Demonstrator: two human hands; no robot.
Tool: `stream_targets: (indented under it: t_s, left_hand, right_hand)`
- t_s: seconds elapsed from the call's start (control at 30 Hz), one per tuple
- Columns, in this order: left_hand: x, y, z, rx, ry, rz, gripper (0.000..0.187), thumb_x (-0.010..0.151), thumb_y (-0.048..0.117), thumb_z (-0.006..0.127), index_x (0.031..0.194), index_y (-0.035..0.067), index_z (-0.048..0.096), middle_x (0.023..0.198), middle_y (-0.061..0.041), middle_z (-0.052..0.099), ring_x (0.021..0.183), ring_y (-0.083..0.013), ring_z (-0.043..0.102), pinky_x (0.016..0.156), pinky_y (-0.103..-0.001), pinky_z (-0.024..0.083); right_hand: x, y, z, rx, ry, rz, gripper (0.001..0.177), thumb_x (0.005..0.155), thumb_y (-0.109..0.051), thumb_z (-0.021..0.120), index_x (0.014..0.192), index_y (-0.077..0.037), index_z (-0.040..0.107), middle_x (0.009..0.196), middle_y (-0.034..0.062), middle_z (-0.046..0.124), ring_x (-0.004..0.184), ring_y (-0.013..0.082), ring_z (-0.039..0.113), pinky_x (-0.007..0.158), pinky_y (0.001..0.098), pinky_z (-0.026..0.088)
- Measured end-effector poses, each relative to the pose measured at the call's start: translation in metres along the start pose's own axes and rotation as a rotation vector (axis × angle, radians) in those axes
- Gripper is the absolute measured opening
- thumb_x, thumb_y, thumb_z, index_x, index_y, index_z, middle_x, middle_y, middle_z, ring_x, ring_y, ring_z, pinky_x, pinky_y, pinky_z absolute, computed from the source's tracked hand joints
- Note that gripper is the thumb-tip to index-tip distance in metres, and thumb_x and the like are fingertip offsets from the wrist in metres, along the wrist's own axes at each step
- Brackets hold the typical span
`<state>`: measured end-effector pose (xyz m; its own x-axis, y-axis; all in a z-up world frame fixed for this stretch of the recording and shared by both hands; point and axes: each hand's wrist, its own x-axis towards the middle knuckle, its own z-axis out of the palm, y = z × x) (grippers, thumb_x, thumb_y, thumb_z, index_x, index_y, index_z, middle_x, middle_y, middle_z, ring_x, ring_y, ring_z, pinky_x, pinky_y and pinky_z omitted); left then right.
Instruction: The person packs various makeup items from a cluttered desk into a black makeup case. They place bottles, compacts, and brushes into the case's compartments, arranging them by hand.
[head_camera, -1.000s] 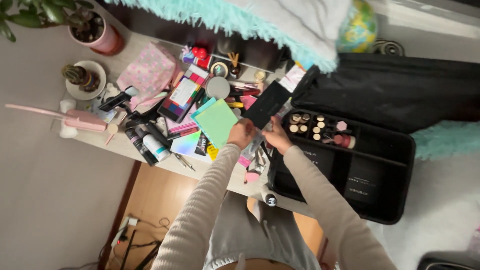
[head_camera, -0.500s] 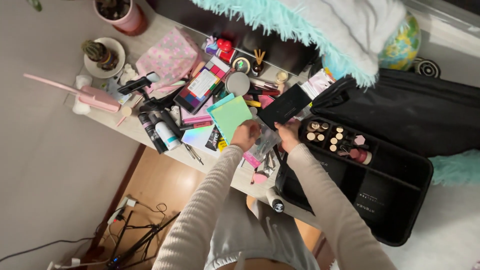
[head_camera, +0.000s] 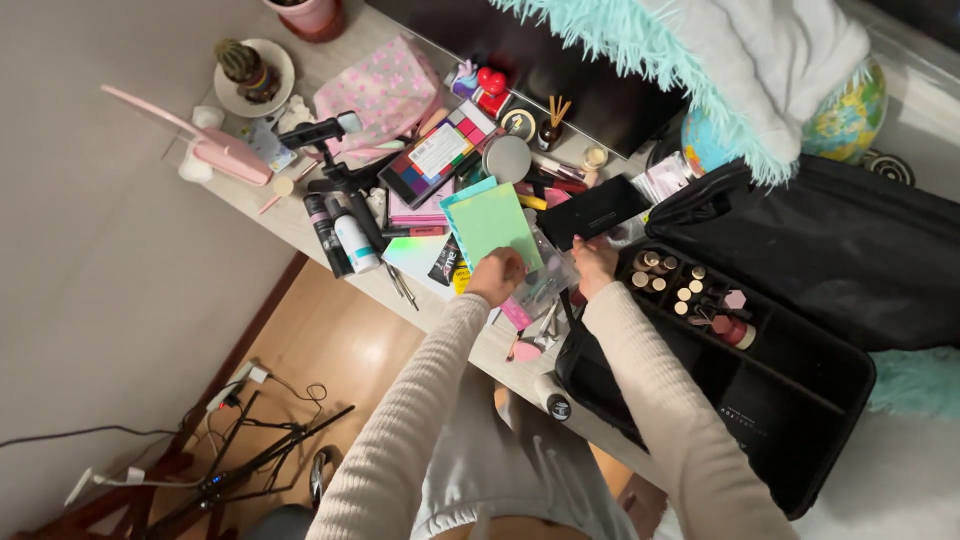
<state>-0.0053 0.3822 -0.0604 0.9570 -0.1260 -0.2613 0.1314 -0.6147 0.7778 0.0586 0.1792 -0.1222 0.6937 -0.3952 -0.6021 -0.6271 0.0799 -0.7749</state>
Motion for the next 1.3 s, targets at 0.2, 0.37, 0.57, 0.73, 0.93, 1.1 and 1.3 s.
stream_targets:
  t_s: [0.2,0.37,0.57,0.73,0.93,1.1,1.3]
  left_hand:
    - [-0.013,0.005,0.008,-0.072,0.001,-0.048,0.018,0.082,0.026,0.062,0.099,0.021,0.063,0.098,-0.01,0.065,0.099,-0.038,0.065,0.09,-0.05,0.053]
    - [-0.033,0.046,-0.004,-0.332,-0.054,-0.147,0.051,0.09,0.059,0.056,0.118,0.016,0.058,0.112,-0.015,0.067,0.107,-0.0348,0.064,0.096,-0.048,0.05]
    - [-0.062,0.128,-0.027,-0.771,0.017,-0.132,0.069,0.098,0.058,0.05,0.137,0.001,0.05,0.124,-0.026,0.058,0.116,-0.0341,0.056,0.107,-0.047,0.04]
    - [-0.036,0.087,0.023,-1.01,-0.013,-0.03,0.036,0.094,0.034,0.071,0.111,0.003,0.064,0.083,-0.01,0.065,0.079,-0.0185,0.069,0.074,-0.034,0.059]
    - [-0.035,0.077,0.041,-0.915,-0.129,0.089,0.029,0.095,0.023,0.068,0.117,0.007,0.058,0.074,-0.005,0.063,0.065,-0.0101,0.066,0.06,-0.023,0.058]
    - [-0.049,0.111,0.055,-0.79,-0.268,0.107,0.034,0.092,0.019,0.072,0.118,0.007,0.054,0.077,-0.014,0.068,0.06,-0.0212,0.07,0.058,-0.031,0.061]
    - [-0.038,0.124,0.085,-0.072,-0.203,0.231,0.036,0.088,0.038,0.071,0.11,0.013,0.06,0.073,-0.005,0.074,0.069,-0.0238,0.073,0.078,-0.037,0.058]
  right_hand:
    - [-0.002,-0.022,-0.009,0.269,-0.11,-0.024,0.034,0.098,-0.006,0.056,0.124,0.003,0.037,0.116,0.0241,0.048,0.106,0.0405,0.06,0.088,0.0635,0.055]
    - [-0.087,-0.074,-0.026,0.281,-0.156,-0.091,0.03,0.093,-0.009,0.066,0.109,0.005,0.044,0.094,0.0092,0.038,0.088,0.0219,0.047,0.086,0.0588,0.057]
    - [-0.182,-0.102,-0.069,0.13,-0.3,-0.144,0.067,0.081,-0.01,0.082,0.135,-0.001,0.044,0.105,0.0103,0.048,0.1,0.0194,0.053,0.091,0.0446,0.055]
    - [-0.178,-0.07,-0.11,0.178,-0.435,-0.213,0.067,0.068,0.01,0.083,0.129,-0.004,0.057,0.114,0.0127,0.066,0.104,0.0194,0.065,0.092,0.037,0.056]
    - [-0.158,-0.053,-0.184,0.489,-0.335,-0.143,0.017,0.081,0.001,0.077,0.091,-0.009,0.068,0.087,0.0062,0.068,0.09,0.0259,0.071,0.096,0.0511,0.053]
    - [-0.192,-0.048,-0.243,0.512,-0.193,-0.078,0.023,0.079,0.005,0.078,0.077,-0.001,0.056,0.081,0.0174,0.064,0.087,0.0442,0.07,0.088,0.0625,0.053]
    - [-0.198,0.014,-0.284,0.561,-0.077,0.056,0.043,0.08,0.004,0.078,0.112,0.009,0.05,0.104,0.0242,0.059,0.097,0.0459,0.065,0.094,0.0601,0.05]
